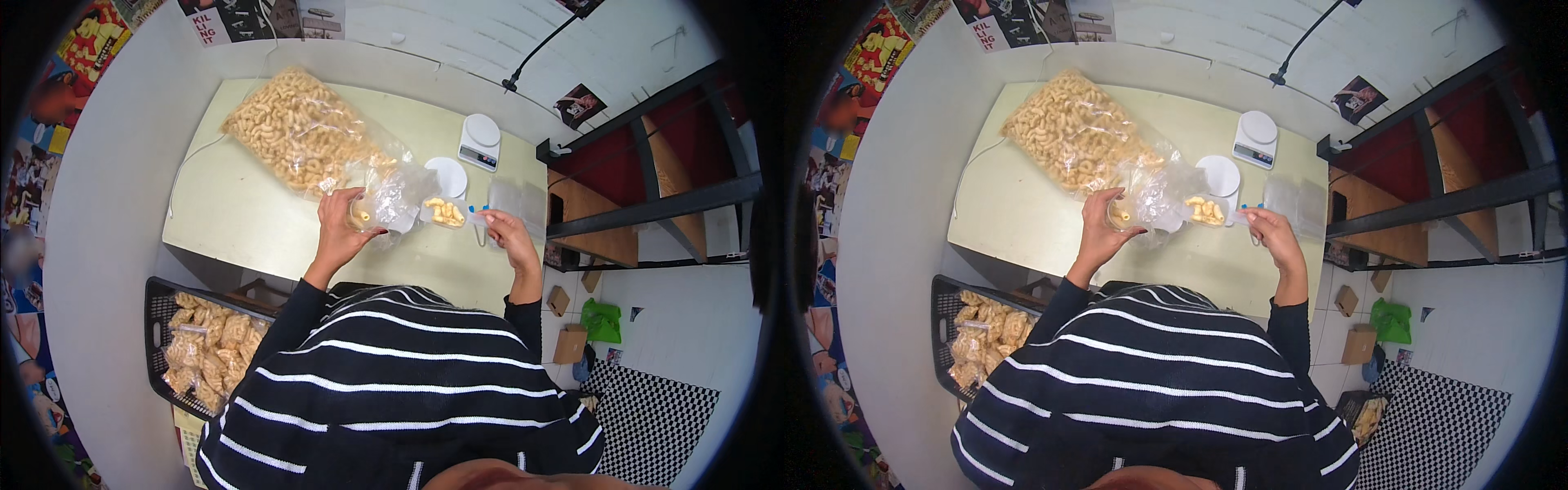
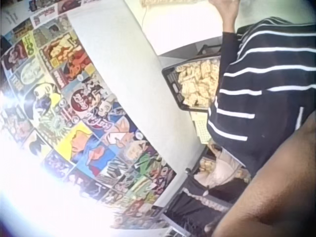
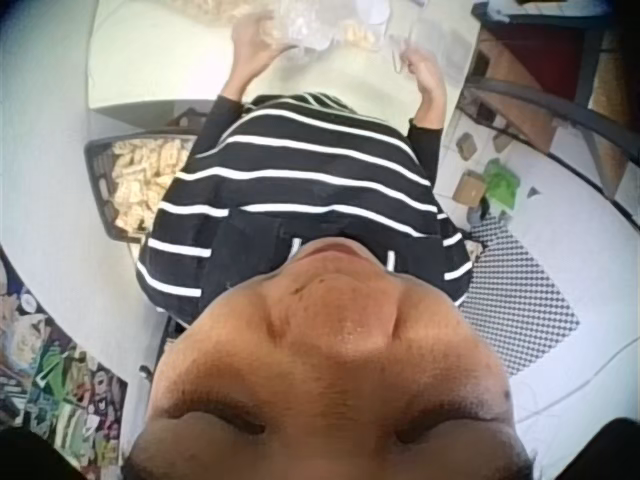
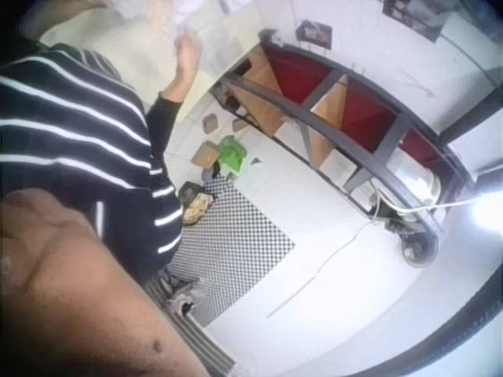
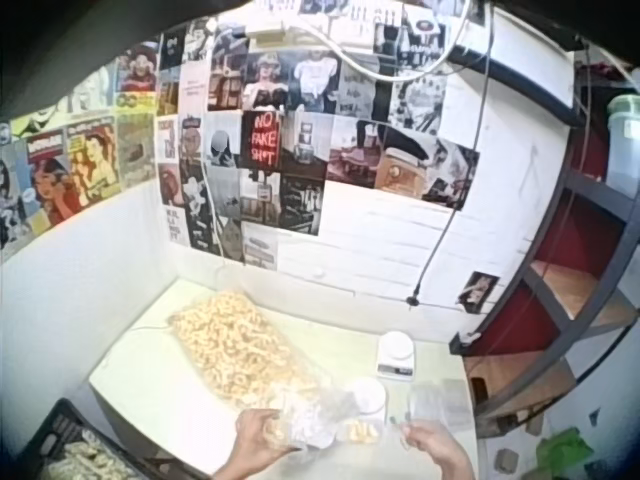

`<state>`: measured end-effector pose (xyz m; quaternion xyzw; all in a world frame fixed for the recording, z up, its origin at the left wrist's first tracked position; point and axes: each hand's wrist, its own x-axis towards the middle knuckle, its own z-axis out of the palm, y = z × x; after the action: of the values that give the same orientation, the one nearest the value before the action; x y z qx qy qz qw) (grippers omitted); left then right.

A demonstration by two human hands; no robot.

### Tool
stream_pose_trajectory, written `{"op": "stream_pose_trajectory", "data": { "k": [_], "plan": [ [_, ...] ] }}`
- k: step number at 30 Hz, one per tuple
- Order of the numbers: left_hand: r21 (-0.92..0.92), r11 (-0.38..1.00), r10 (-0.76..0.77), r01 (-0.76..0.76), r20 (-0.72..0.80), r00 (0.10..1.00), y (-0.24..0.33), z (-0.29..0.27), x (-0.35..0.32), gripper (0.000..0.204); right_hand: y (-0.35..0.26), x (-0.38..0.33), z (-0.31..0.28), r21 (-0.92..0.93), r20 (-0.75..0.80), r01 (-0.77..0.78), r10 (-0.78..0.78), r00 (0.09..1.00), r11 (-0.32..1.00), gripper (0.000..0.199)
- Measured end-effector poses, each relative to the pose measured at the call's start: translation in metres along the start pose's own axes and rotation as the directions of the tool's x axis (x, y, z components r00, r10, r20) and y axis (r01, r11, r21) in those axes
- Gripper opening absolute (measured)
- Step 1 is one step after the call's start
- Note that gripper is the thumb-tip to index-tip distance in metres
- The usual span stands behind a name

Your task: The person scoops puffed snacks from a large bag into small clear plastic bags, weighs each bag on a digital scale, and places the filled bags into a black basket. The process is repeated continuously throughout the clip.

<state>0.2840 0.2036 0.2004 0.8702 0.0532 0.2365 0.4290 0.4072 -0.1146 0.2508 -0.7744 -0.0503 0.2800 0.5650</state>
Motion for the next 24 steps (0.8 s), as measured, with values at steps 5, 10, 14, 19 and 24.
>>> {"op": "stream_pose_trajectory", "data": {
  "k": [5, 10, 14, 19, 24],
  "plan": [
    [0.013, 1.0, 0.023, -0.024, 0.012, 1.0, 0.012, 0.007, 0.004, 0.08, -0.072, -0.005, 0.028, -0.189, 0.113, 0.261, -0.244, 0.963, 0.947, 0.027],
    [-0.012, 0.999, 0.033, -0.033, -0.012, 0.999, 0.011, 0.009, 0.004, 0.085, -0.135, -0.028, 0.102, -0.754, 0.279, 0.55, -0.582, 0.763, 0.359, 0.02],
    [-0.081, 0.997, -0.013, 0.012, -0.011, 1.0, 0.004, 0.007, 0.001, 0.086, -0.155, -0.041, 0.117, -0.827, 0.354, 0.528, -0.549, 0.757, 0.195, 0.02],
    [-0.331, 0.932, -0.154, 0.148, 0.007, 0.988, -0.011, 0.003, -0.006, 0.086, -0.146, -0.037, 0.083, -0.76, 0.143, 0.463, -0.578, 0.804, 0.456, 0.018],
    [-0.532, 0.814, -0.227, 0.233, 0.078, 0.971, -0.022, -0.007, -0.004, 0.086, -0.067, -0.002, 0.065, -0.828, 0.026, 0.189, -0.3, 0.953, 0.528, 0.02]
  ]
}}
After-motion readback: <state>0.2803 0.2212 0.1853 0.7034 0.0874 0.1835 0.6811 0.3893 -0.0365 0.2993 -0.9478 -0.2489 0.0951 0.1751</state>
